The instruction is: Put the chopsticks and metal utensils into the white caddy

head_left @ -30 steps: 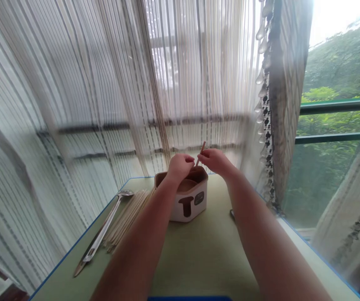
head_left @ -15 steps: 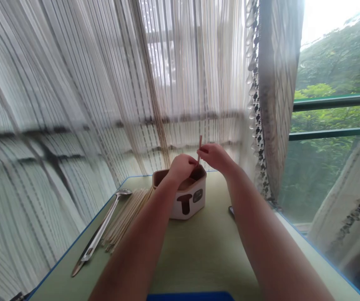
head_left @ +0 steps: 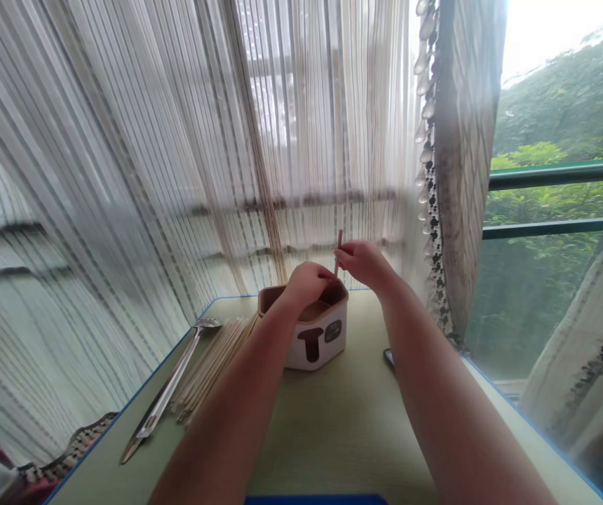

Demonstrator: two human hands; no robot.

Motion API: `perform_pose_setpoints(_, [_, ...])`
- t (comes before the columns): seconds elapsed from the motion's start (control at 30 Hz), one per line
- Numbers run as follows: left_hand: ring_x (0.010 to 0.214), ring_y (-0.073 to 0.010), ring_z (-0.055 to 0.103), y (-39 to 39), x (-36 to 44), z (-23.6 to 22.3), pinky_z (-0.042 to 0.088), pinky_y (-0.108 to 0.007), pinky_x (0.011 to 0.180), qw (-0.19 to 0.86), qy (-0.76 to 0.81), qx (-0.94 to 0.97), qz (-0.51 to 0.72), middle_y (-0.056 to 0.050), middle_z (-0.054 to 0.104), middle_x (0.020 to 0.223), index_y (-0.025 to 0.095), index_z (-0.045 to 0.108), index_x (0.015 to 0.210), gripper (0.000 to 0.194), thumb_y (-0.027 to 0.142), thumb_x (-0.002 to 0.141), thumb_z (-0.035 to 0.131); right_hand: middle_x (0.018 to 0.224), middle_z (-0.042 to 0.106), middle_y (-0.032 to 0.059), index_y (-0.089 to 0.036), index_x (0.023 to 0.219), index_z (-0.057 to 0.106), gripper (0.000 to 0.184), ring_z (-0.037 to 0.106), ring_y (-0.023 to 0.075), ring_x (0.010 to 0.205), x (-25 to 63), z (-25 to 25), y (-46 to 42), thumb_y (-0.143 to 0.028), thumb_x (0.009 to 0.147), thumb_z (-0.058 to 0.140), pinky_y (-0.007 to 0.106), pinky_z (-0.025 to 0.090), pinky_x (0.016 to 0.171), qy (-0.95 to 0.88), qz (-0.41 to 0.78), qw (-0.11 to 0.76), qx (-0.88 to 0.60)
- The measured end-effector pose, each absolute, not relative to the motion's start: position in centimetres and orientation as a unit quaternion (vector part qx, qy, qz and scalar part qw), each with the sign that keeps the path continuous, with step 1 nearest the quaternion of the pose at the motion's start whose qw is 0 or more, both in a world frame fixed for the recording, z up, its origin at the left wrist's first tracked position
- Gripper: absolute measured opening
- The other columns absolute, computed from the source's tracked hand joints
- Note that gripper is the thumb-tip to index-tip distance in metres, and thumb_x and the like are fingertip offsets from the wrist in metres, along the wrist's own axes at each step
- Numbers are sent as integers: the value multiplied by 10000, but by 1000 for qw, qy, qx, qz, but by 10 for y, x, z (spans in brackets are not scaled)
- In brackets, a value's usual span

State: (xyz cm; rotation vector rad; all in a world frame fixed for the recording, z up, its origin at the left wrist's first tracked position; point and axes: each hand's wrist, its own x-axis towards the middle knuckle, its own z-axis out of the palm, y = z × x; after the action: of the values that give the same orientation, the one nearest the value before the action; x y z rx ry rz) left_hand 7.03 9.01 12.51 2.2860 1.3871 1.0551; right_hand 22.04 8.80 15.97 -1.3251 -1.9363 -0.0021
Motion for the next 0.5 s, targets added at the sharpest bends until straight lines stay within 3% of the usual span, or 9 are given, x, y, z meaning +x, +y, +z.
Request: perform_pose_setpoints(0.5, [804, -159, 639, 84, 69, 127, 488, -276, 796, 216, 413, 810, 356, -23, 715, 859, 200, 723, 891, 210, 246, 736, 589, 556, 589, 21, -159, 604, 626, 278, 467, 101, 517, 229, 165, 81, -298, 778, 460, 240, 294, 510, -768, 22, 370, -523])
